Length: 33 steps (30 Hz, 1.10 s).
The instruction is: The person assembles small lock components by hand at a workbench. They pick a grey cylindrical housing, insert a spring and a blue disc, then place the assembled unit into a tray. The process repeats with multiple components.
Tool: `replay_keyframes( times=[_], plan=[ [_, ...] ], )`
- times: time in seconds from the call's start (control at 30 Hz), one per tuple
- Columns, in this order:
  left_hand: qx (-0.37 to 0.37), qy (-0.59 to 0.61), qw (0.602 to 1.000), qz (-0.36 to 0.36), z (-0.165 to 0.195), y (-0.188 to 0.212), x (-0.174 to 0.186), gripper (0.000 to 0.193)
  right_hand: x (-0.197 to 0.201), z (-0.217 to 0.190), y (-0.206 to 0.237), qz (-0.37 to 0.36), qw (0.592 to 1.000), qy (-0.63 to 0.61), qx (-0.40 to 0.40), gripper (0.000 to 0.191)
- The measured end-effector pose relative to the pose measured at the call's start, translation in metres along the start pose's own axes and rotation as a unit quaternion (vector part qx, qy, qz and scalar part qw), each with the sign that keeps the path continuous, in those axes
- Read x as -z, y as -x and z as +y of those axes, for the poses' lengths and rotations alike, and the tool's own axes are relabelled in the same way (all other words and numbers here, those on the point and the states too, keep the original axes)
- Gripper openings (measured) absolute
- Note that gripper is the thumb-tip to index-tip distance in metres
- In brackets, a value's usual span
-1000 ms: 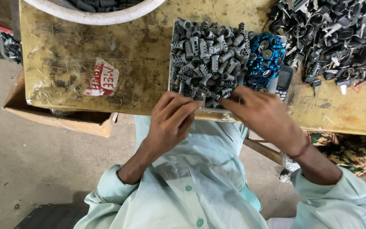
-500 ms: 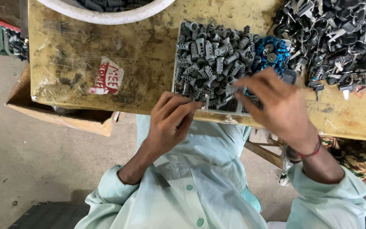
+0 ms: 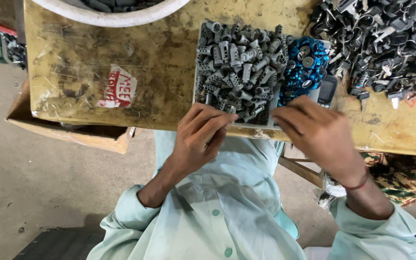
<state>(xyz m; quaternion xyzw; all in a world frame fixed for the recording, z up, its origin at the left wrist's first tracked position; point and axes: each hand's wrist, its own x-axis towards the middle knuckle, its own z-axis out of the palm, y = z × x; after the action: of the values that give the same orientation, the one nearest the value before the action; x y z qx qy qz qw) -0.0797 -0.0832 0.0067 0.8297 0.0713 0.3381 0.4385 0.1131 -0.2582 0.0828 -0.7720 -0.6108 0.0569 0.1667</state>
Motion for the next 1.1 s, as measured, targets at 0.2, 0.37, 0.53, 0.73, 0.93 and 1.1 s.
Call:
replay_keyframes(
  times=[0.2,0.37,0.53,0.73,0.93,1.1],
  plan=[
    [0.012,0.004,1.000,-0.012,0.002,0.000,-0.006,0.035,-0.026,-0.008,-0.007,-0.070,0.995,0.037,0.058,0.026],
    [0.026,-0.008,1.000,-0.010,0.005,0.005,-0.001,0.035,-0.034,-0.014,-0.019,-0.063,0.990,0.067,0.107,0.027],
    [0.040,-0.014,0.999,-0.005,0.004,0.008,0.002,0.034,-0.036,-0.011,-0.028,-0.106,0.979,0.102,0.142,0.024],
    [0.032,-0.005,0.999,0.001,0.005,0.009,0.000,0.034,-0.008,-0.014,-0.030,-0.084,0.988,0.041,0.125,0.014],
    [0.029,0.003,0.999,-0.016,0.004,0.006,-0.001,0.032,-0.017,-0.011,-0.028,-0.127,0.980,0.087,0.123,0.026],
    [0.028,-0.011,0.999,-0.022,0.005,0.006,-0.002,0.031,-0.031,-0.010,-0.029,-0.132,0.975,0.114,0.137,0.023]
  ],
)
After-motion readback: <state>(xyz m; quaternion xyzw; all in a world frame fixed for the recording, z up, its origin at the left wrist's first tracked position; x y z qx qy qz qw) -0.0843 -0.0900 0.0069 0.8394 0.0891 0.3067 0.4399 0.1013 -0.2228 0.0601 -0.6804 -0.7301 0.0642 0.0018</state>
